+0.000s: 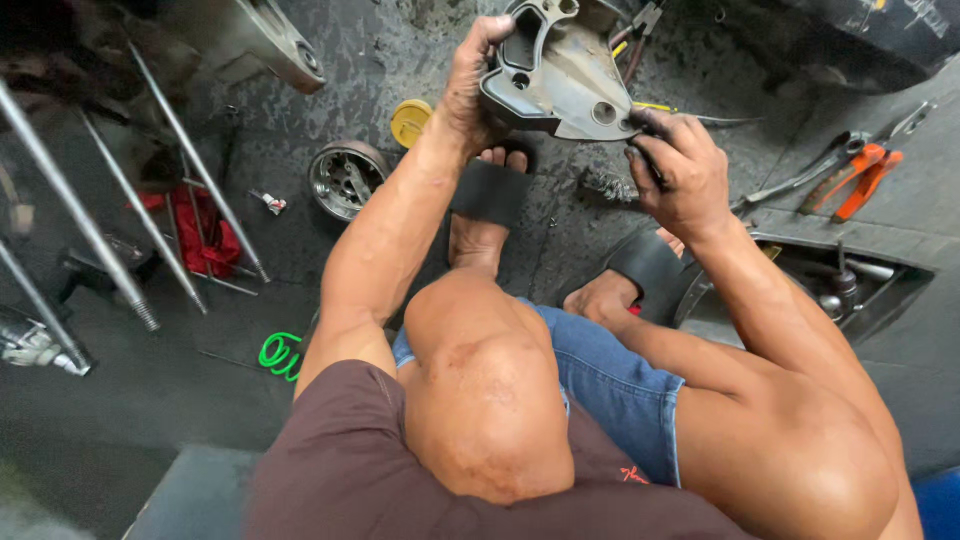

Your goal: The person sits on the workshop floor and works on a motorcycle crankcase cover and body panel, unscrewing fasteners with a screwdriver, prying components loose, and scrubbing the part with a wire brush. They handle the cover, turn it over, and manipulate its inner components by hand.

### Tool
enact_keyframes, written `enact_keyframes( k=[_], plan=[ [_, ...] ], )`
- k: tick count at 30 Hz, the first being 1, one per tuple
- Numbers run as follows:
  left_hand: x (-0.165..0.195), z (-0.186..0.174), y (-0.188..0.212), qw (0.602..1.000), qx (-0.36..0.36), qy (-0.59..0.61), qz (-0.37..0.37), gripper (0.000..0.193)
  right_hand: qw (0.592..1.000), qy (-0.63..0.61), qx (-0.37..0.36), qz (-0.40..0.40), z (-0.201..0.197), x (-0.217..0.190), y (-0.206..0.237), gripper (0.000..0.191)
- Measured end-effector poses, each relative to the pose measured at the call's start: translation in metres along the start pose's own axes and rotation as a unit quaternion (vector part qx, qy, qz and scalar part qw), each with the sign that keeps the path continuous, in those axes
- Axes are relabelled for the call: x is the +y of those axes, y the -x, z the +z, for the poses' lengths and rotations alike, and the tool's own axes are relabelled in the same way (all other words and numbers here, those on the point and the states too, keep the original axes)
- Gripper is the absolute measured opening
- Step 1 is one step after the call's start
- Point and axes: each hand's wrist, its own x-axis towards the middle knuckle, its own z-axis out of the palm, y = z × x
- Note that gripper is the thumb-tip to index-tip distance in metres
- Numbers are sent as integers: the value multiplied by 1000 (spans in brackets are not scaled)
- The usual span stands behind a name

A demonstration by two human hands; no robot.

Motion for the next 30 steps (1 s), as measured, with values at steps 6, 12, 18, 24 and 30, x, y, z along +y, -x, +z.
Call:
enact_keyframes(
  k=[6,12,18,24,30],
  plan=[
    [5,-31,7,979,107,-171,3,41,999,-17,-17,33,12,28,37,37],
    [12,-48,24,944,133,-299,52,46,961,17,89,261,7,89,77,32],
    [14,-63,22,801,150,-579,43,42,978,56,5,199,42,98,58,49],
    [15,-68,6,577,222,-786,34,38,967,-101,53,230,66,91,53,17],
    [19,-58,2,481,253,-839,-30,32,957,-113,33,263,23,57,76,22]
  ],
)
